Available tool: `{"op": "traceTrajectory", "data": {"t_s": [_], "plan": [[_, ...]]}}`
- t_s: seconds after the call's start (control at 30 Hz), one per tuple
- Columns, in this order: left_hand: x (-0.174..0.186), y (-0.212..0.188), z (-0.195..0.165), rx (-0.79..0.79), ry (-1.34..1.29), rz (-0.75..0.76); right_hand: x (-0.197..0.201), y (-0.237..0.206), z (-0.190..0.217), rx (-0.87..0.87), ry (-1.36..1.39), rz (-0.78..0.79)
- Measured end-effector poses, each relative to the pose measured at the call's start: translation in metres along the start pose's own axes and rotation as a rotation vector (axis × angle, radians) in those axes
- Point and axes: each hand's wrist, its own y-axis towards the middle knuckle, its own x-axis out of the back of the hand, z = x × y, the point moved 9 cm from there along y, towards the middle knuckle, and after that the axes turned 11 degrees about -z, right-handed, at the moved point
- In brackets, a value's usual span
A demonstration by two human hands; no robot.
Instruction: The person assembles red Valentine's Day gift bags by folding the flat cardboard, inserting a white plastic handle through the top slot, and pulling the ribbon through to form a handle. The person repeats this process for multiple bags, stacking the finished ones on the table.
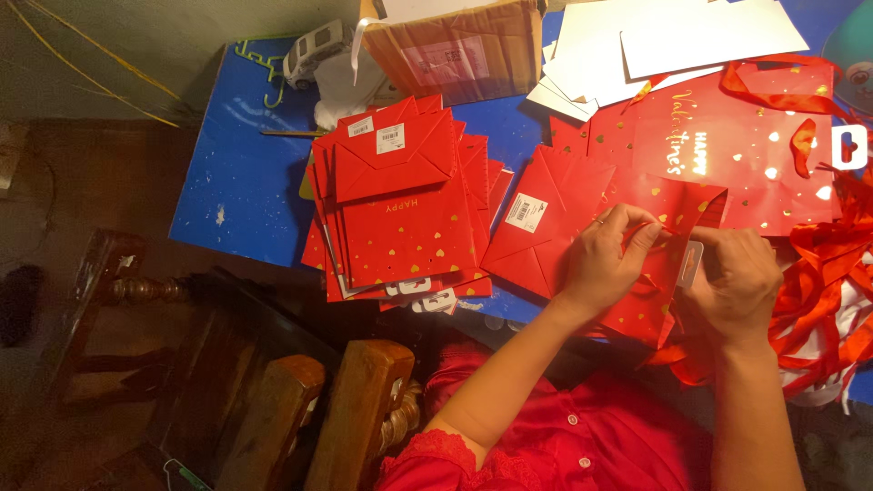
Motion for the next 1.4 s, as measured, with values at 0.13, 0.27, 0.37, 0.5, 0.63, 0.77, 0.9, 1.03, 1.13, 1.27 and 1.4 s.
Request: {"op": "traceTrajectory", "data": {"t_s": [0.13,0.27,0.37,0.5,0.63,0.77,0.9,1.03,1.13,1.27,1.4], "plan": [[0.0,-0.001,0.001,0.008,-0.01,0.006,0.0,-0.001,0.0,0.0,0.003,-0.002],[0.001,-0.001,0.0,0.001,-0.018,0.003,-0.001,-0.001,-0.001,0.003,0.0,0.001],[0.001,0.0,0.001,0.02,-0.039,0.0,-0.001,0.0,0.0,-0.001,0.0,0.0],[0.001,0.001,0.001,0.017,-0.036,0.002,0.0,0.002,0.004,0.004,0.001,-0.001],[0.002,0.002,-0.001,0.013,-0.025,0.003,0.0,0.0,0.002,-0.022,0.003,-0.001],[0.004,0.001,0.0,0.035,-0.027,0.0,-0.003,-0.003,-0.005,-0.003,0.0,0.004],[0.005,0.0,0.001,0.049,-0.043,-0.013,-0.005,-0.003,-0.011,0.014,0.009,0.029],[0.005,0.0,0.0,0.034,-0.044,-0.019,-0.002,-0.002,-0.006,0.01,0.051,0.04],[0.005,-0.001,0.0,0.022,-0.03,-0.02,0.0,0.002,0.001,0.015,0.085,0.046],[0.003,-0.002,0.003,0.015,-0.024,0.001,0.0,0.004,0.004,0.012,0.115,0.048],[0.004,-0.001,0.001,-0.045,0.016,-0.01,-0.002,0.003,0.003,0.002,0.16,0.044]]}}
